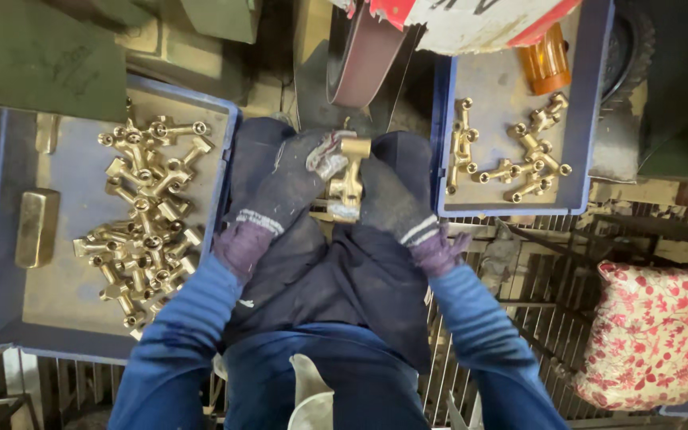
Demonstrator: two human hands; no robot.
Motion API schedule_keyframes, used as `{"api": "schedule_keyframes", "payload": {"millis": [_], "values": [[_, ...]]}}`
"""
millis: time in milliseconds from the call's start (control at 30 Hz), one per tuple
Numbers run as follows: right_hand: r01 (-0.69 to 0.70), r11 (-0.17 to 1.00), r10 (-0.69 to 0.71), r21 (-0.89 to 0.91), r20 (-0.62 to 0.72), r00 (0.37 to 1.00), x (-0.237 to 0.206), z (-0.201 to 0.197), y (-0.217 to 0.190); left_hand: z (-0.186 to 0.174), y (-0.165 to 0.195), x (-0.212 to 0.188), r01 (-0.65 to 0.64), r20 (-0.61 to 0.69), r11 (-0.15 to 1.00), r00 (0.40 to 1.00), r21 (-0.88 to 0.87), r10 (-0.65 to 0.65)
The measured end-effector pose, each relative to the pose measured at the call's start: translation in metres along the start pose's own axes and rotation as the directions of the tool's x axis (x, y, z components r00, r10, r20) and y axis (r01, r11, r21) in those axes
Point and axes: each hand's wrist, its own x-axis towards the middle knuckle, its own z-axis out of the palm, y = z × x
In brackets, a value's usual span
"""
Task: The person sits and uses a belt sander to grind the edges of small brass fittings. They pick up each fitting from a blue bin on the left, press it against the moving belt, and then place the finished piece into a bin on the right.
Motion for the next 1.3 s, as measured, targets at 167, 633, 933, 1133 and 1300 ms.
{"api": "schedule_keyframes", "payload": {"millis": [167, 633, 933, 1133, 1300], "values": [[0.203, 0.825, -0.197, -0.528, 0.069, 0.978, 0.034, -0.022, 0.001, 0.000, -0.011, 0.034, 0.090, -0.145, 0.968, 0.988, 0.234, -0.057], [-0.117, 0.989, 0.124, -0.093, 0.076, 0.989, 0.047, -0.023, 0.013, -0.004, -0.035, 0.047, 0.192, -0.062, 0.977, 0.980, 0.091, -0.187], [0.083, 0.986, -0.064, -0.141, 0.135, 0.989, 0.054, -0.032, 0.015, -0.002, -0.026, 0.051, 0.446, -0.104, 0.894, 0.888, -0.041, -0.448], [-0.109, 0.979, 0.118, -0.171, 0.042, 0.992, 0.054, -0.035, 0.002, 0.004, -0.037, 0.058, 0.556, -0.184, 0.824, 0.804, -0.107, -0.566], [-0.198, 0.927, 0.182, -0.319, -0.078, 0.980, 0.059, -0.039, -0.008, 0.007, -0.044, 0.066, 0.602, -0.224, 0.744, 0.713, -0.290, -0.664]]}}
